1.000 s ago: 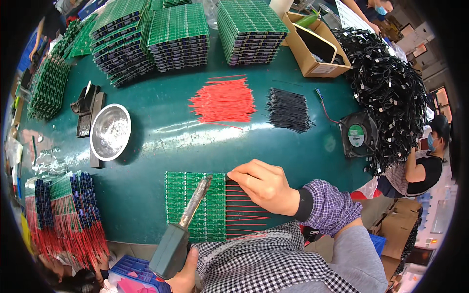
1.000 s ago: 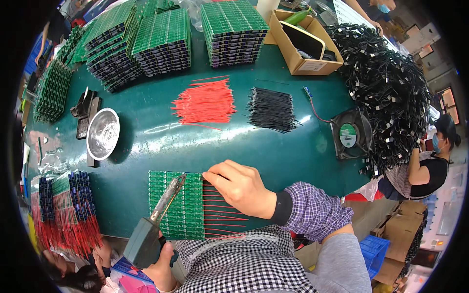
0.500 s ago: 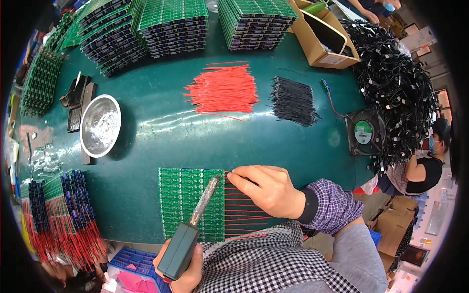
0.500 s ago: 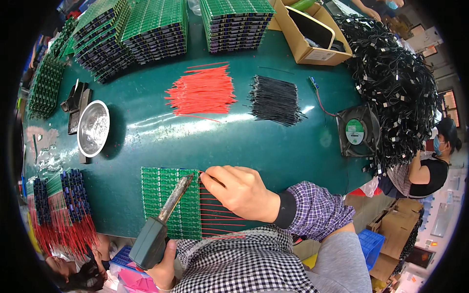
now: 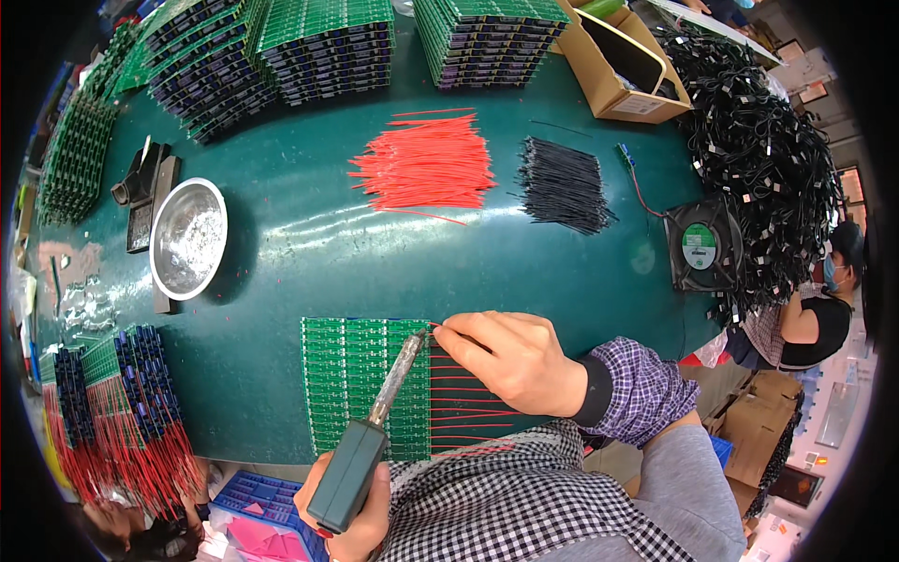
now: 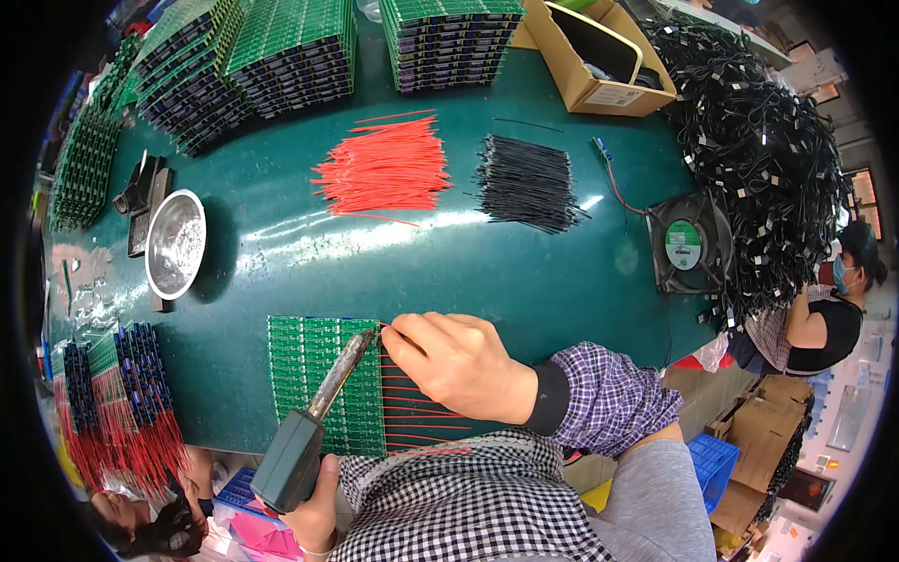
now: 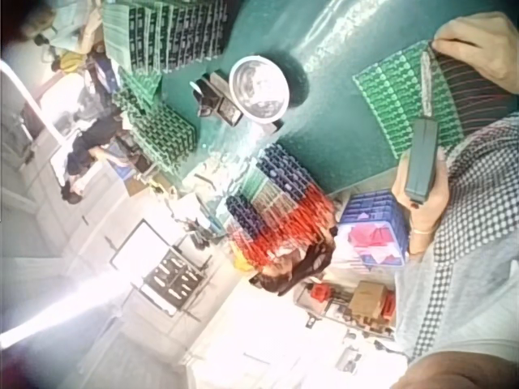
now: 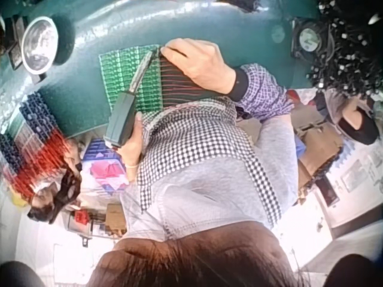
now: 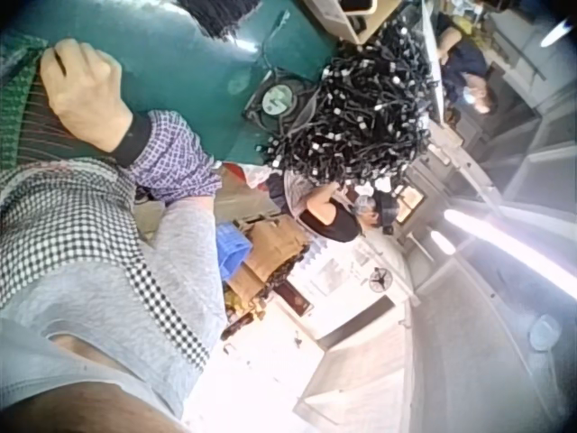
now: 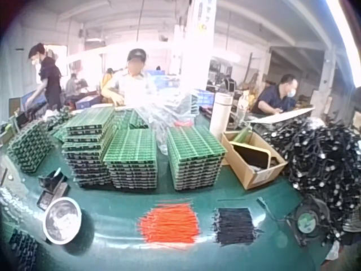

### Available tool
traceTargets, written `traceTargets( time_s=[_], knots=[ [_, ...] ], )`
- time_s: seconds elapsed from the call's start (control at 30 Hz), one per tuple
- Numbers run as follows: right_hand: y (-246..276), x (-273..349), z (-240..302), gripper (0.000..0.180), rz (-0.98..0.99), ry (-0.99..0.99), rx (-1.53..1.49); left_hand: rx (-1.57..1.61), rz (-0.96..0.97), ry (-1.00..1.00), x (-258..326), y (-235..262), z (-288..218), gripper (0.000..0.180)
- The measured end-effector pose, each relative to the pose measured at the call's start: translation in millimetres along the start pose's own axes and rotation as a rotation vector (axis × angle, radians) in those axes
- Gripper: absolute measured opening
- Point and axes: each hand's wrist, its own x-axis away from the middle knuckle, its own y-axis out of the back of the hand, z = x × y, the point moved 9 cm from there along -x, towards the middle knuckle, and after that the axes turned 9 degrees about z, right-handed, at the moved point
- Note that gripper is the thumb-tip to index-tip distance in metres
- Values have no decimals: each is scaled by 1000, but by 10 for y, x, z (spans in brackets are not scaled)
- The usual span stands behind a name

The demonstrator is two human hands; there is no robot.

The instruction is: The person picks up red wires, solders them onto a circuit board panel using a soldering tool, and picks up black wires.

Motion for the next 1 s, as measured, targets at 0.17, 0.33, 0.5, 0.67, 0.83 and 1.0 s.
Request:
traceTargets(
  time_s=[0.17, 0.33, 0.5, 0.67, 0.83, 1.0],
  knots=[
    [-14, -2, 0, 33, 14, -10, 13, 19, 2, 64, 56, 29, 119, 42],
    [-10, -9, -1, 33, 25, -21, 19, 69, -59, 102, 78, 124, 112, 40],
    [-13, -13, 7, 32, 28, -21, 29, 85, -107, 74, 132, 93, 151, 39],
    [-5, -9, 12, 32, 15, -20, 35, 90, -42, 92, 128, 40, 217, 37],
    [-4, -11, 13, 32, 6, -23, 22, 86, 30, 130, 47, -28, 139, 34],
    [10, -21, 28, 29, -17, 0, 63, 105, 34, 129, 35, -38, 107, 31]
  ],
)
